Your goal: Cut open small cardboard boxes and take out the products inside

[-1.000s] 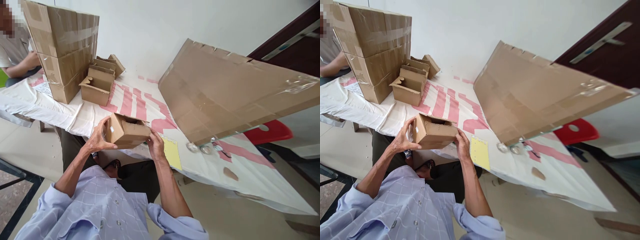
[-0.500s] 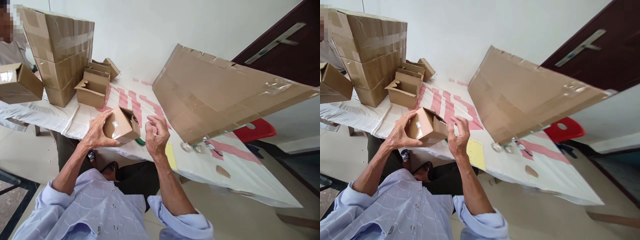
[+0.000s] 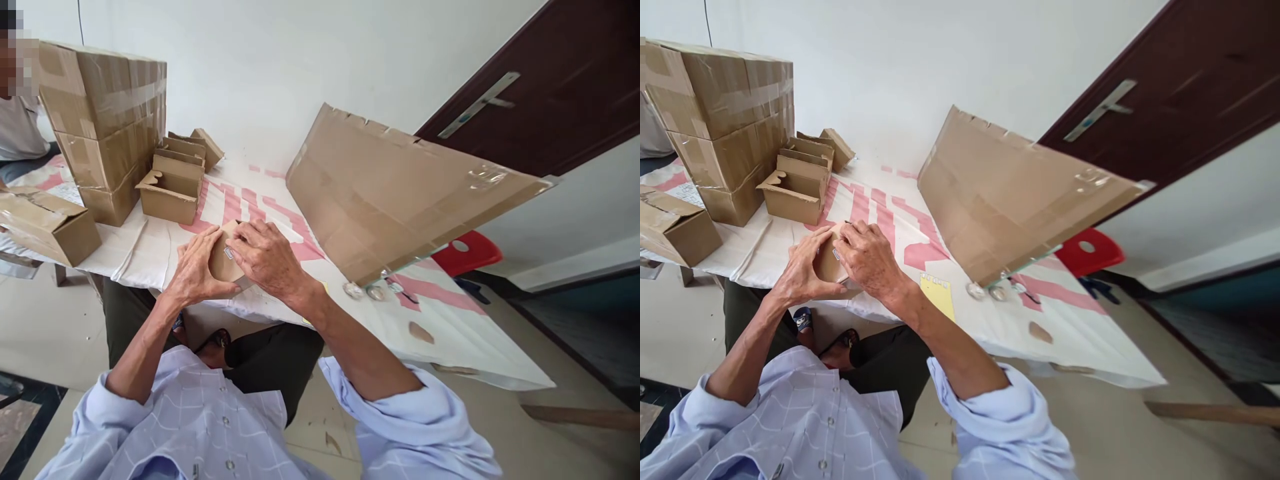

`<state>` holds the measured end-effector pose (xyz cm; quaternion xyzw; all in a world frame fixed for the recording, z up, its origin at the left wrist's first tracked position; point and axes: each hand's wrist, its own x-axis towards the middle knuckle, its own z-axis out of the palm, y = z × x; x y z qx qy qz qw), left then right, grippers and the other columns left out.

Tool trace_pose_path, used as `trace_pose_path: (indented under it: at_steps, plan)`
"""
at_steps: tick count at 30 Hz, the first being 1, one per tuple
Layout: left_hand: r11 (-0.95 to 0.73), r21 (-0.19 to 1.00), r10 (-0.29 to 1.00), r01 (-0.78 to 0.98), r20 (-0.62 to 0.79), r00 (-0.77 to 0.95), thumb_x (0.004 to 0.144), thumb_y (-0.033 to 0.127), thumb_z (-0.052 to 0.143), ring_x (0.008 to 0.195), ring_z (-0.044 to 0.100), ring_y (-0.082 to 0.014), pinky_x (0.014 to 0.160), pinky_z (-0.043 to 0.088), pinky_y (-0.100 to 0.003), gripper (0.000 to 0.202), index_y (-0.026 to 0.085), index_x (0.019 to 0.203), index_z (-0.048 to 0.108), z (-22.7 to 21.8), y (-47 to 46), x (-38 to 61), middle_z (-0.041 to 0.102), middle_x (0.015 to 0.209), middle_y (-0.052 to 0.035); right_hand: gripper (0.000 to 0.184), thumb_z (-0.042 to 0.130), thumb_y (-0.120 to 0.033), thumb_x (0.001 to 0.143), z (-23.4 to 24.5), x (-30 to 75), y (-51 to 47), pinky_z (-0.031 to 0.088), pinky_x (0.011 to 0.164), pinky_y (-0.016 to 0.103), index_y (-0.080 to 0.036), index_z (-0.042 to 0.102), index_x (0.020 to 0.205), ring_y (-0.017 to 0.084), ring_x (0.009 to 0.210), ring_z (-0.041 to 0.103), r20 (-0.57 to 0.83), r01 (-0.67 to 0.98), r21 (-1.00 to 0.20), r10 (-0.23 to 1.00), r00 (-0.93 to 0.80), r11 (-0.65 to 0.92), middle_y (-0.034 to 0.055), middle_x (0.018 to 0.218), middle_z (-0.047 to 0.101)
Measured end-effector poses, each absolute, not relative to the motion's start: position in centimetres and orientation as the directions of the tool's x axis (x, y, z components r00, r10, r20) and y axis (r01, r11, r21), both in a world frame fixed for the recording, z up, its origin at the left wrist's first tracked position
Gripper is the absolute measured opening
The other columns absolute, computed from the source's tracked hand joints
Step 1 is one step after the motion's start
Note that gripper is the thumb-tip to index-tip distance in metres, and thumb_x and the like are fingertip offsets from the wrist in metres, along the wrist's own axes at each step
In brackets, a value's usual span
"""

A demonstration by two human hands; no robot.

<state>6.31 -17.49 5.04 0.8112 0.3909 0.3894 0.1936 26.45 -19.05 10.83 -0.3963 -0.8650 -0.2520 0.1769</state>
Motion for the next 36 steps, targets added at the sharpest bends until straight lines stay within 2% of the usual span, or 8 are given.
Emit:
trace_pose_path:
  at_steps: [4, 11, 19, 23, 31, 36]
  plan:
    - [-0.619, 0.625, 0.785, 0.475, 0.479, 0.393, 0.063, 0.043, 0.101, 0.163, 0.043, -0.0469, 0.13, 0.035, -0.068, 0.115, 0.027, 0.164, 0.049, 5.2, -17.8, 6.6, 0.049, 0.174, -0.0206, 0.027, 0.055, -0.012, 0.109, 11.3, 26.1, -19.2, 0.038, 0.088, 0.042, -0.018, 0.08, 0.099, 0.029, 0.105, 0.055, 0.464, 0.768, 0.322, 0.615, -0.638, 0.554, 0.013, 0.11, 0.075]
    - [-0.622, 0.631, 0.783, 0.463, 0.485, 0.39, 0.063, 0.043, 0.1, 0.161, 0.046, -0.0468, 0.127, 0.037, -0.069, 0.112, 0.024, 0.162, 0.05, 5.4, -17.8, 6.6, 0.05, 0.172, -0.0227, 0.029, 0.054, -0.012, 0.108, 11.1, 26.3, -19.1, 0.04, 0.088, 0.043, -0.019, 0.079, 0.094, 0.03, 0.106, 0.056, 0.446, 0.758, 0.329, 0.615, -0.65, 0.563, 0.0139, 0.11, 0.075]
    - [-0.627, 0.619, 0.779, 0.473, 0.485, 0.397, 0.064, 0.042, 0.1, 0.161, 0.045, -0.0472, 0.128, 0.037, -0.068, 0.112, 0.024, 0.163, 0.05, 5.6, -17.9, 6.8, 0.051, 0.172, -0.0218, 0.025, 0.054, -0.012, 0.108, 11.4, 26.4, -18.7, 0.044, 0.09, 0.043, -0.019, 0.077, 0.103, 0.031, 0.108, 0.057, 0.436, 0.767, 0.265, 0.637, -0.636, 0.584, 0.0148, 0.113, 0.074]
    - [-0.631, 0.613, 0.776, 0.476, 0.484, 0.406, 0.065, 0.042, 0.1, 0.162, 0.045, -0.0468, 0.129, 0.036, -0.066, 0.114, 0.024, 0.165, 0.048, 5.8, -17.9, 6.9, 0.049, 0.173, -0.0219, 0.022, 0.056, -0.011, 0.106, 12.0, 26.5, -18.1, 0.045, 0.089, 0.042, -0.018, 0.076, 0.105, 0.03, 0.106, 0.057, 0.387, 0.755, 0.234, 0.654, -0.65, 0.612, 0.0142, 0.109, 0.073]
    - [-0.635, 0.601, 0.772, 0.485, 0.488, 0.407, 0.064, 0.042, 0.101, 0.162, 0.044, -0.0462, 0.13, 0.036, -0.066, 0.116, 0.026, 0.165, 0.048, 5.7, -17.6, 7.2, 0.049, 0.174, -0.0206, 0.026, 0.051, -0.006, 0.105, 12.0, 26.9, -17.0, 0.044, 0.085, 0.04, -0.016, 0.075, 0.106, 0.027, 0.097, 0.055, 0.332, 0.736, 0.229, 0.66, -0.674, 0.637, 0.0126, 0.105, 0.07]
    - [-0.648, 0.595, 0.762, 0.475, 0.503, 0.408, 0.063, 0.042, 0.101, 0.162, 0.044, -0.0478, 0.129, 0.037, -0.067, 0.115, 0.026, 0.165, 0.049, 5.7, -17.5, 7.3, 0.05, 0.173, -0.0204, 0.024, 0.051, -0.008, 0.107, 12.3, 27.2, -16.6, 0.046, 0.088, 0.039, -0.016, 0.074, 0.105, 0.027, 0.099, 0.056, 0.314, 0.711, 0.226, 0.641, -0.7, 0.666, 0.0125, 0.104, 0.07]
